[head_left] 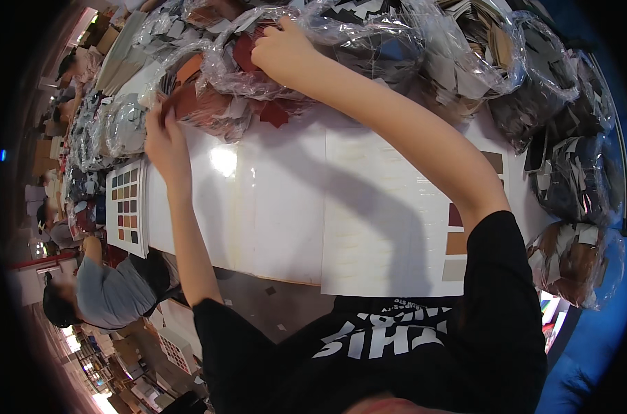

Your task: Selecting various colored material samples from plastic bags and placing or matching them on a sample board.

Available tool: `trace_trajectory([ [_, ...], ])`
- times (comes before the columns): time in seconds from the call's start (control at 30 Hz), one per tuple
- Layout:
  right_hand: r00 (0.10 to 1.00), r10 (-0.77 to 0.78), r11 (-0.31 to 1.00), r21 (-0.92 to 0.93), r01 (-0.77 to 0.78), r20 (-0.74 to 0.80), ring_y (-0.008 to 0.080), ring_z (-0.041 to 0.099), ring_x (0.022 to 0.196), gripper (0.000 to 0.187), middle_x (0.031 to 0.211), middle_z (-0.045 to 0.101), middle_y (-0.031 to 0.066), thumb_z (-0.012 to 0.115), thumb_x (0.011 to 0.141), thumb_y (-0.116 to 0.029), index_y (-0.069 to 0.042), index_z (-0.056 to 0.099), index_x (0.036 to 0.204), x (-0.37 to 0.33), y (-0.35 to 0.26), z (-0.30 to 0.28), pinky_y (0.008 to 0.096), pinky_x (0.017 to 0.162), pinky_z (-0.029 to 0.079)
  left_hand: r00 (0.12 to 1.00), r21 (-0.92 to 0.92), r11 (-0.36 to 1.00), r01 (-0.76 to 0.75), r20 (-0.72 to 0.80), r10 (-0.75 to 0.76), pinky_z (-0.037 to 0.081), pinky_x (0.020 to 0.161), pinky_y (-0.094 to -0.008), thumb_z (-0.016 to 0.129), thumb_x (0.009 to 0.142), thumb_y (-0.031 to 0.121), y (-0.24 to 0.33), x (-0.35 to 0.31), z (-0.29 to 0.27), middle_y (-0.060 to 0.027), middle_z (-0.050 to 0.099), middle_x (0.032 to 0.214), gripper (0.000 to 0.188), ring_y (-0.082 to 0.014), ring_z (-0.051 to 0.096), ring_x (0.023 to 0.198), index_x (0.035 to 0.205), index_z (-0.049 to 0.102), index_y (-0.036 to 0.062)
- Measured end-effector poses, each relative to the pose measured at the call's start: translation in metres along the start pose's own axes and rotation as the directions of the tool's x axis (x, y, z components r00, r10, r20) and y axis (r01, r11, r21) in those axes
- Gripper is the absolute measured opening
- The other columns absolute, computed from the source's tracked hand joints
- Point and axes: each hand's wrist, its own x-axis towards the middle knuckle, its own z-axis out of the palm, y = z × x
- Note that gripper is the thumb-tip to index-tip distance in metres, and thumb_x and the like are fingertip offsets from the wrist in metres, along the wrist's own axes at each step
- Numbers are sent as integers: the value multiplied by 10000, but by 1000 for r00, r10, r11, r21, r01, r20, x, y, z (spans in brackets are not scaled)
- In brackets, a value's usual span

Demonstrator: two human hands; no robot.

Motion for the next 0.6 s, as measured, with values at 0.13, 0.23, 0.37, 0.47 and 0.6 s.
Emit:
trace_trajectory([
  [0.13, 992, -19, 998, -67, 11, -126, 161, 604, 931, 70, 849, 660, -42, 635, 761, -158, -201, 691, 771, -21, 13, 17, 375, 916, 380, 917, -167, 921, 351, 262, -302, 428, 594, -238, 545, 950, 111, 49, -95, -25, -45, 603, 684, 149, -86, 558, 628, 1039, 579, -3],
  [0.23, 979, -71, 996, -60, 61, -192, 157, 615, 886, 68, 842, 655, -52, 621, 770, -176, -207, 680, 783, -15, -3, 16, 361, 911, 381, 808, -189, 824, 534, 399, -433, 430, 602, -226, 527, 956, 85, 74, -158, -57, -55, 635, 694, 153, -82, 582, 659, 1082, 540, -1],
  [0.37, 948, -123, 992, -33, 119, -295, 153, 605, 891, 72, 825, 636, -56, 626, 769, -174, -206, 672, 814, -24, 9, 28, 354, 889, 386, 621, -259, 603, 755, 577, -530, 423, 623, -204, 516, 966, 85, 102, -221, -59, -62, 646, 700, 179, -67, 561, 675, 1111, 506, -19],
  [0.47, 930, -170, 981, 37, 192, -325, 146, 592, 909, 67, 840, 621, -56, 647, 750, -193, -198, 668, 813, -22, 5, 31, 341, 869, 394, 569, -282, 524, 803, 624, -536, 390, 595, -190, 515, 963, 73, 122, -244, -71, -55, 646, 690, 171, -50, 544, 661, 1103, 501, -24],
  [0.6, 919, -179, 978, 39, 206, -350, 136, 575, 927, 84, 860, 606, -54, 678, 717, -229, -186, 660, 787, -18, 1, 32, 328, 840, 407, 518, -331, 425, 843, 716, -469, 411, 585, -196, 518, 958, 59, 149, -259, -73, -69, 661, 743, 149, -67, 575, 655, 1078, 496, -27],
])
